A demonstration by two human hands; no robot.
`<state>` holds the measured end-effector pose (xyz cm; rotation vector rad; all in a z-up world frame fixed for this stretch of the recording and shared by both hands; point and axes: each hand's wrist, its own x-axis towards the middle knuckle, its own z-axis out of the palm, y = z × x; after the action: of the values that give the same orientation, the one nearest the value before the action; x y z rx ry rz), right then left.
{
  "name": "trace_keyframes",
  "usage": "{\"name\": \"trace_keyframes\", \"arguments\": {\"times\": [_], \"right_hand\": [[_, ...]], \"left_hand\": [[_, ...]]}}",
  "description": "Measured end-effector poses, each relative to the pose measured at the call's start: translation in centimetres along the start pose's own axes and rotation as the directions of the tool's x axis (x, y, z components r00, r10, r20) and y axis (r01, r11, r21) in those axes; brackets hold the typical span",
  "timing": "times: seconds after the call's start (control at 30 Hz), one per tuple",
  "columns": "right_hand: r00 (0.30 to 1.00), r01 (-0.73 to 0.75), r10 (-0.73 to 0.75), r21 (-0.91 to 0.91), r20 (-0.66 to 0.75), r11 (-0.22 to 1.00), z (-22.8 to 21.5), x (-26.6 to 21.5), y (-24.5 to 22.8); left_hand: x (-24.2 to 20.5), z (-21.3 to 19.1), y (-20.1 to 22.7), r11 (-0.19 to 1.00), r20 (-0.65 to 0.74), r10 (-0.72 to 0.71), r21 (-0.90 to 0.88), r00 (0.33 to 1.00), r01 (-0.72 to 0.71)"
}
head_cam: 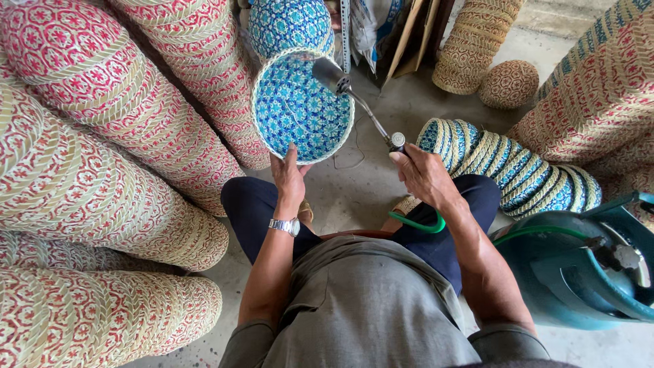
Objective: The person uses a handheld blowtorch to apply heat to the surface of woven baskets. They rotate each basket to treat different areas, then place it back in a stack. The process is repeated for multiple baskets.
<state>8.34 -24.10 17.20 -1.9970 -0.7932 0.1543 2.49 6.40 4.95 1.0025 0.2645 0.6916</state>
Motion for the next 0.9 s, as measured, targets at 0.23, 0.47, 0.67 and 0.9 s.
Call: {"name": "trace_keyframes", "arguments": {"times": [0.23, 0.47, 0.67, 0.9], "right_hand": [[0.986, -0.159, 0.159, 0.004, -0.038, 0.987, -0.4, -1.3, -0.3], [0.998, 0.048, -0.050, -0.064, -0.036, 0.997, 0.8, 0.5, -0.8], [0.996, 0.092, -0.085, -0.218, 0.040, 0.972, 1.8, 0.6, 0.4], [0.986, 0.066, -0.114, -0.343, -0.122, 0.937, 2.5, 0.3, 2.6]], "left_hand": [[0.8, -0.9, 1.7, 0.997, 0.031, 0.025, 0.073, 0.999, -0.027], [0.3, 0.5, 0.3, 0.986, 0.071, -0.057, 0.160, 0.996, 0.045], [0.1, 0.8, 1.3, 0.984, 0.084, -0.080, 0.166, 0.993, 0.065], [0.4, 0.7, 1.4, 0.982, 0.048, -0.024, 0.186, 0.999, 0.015]]}}
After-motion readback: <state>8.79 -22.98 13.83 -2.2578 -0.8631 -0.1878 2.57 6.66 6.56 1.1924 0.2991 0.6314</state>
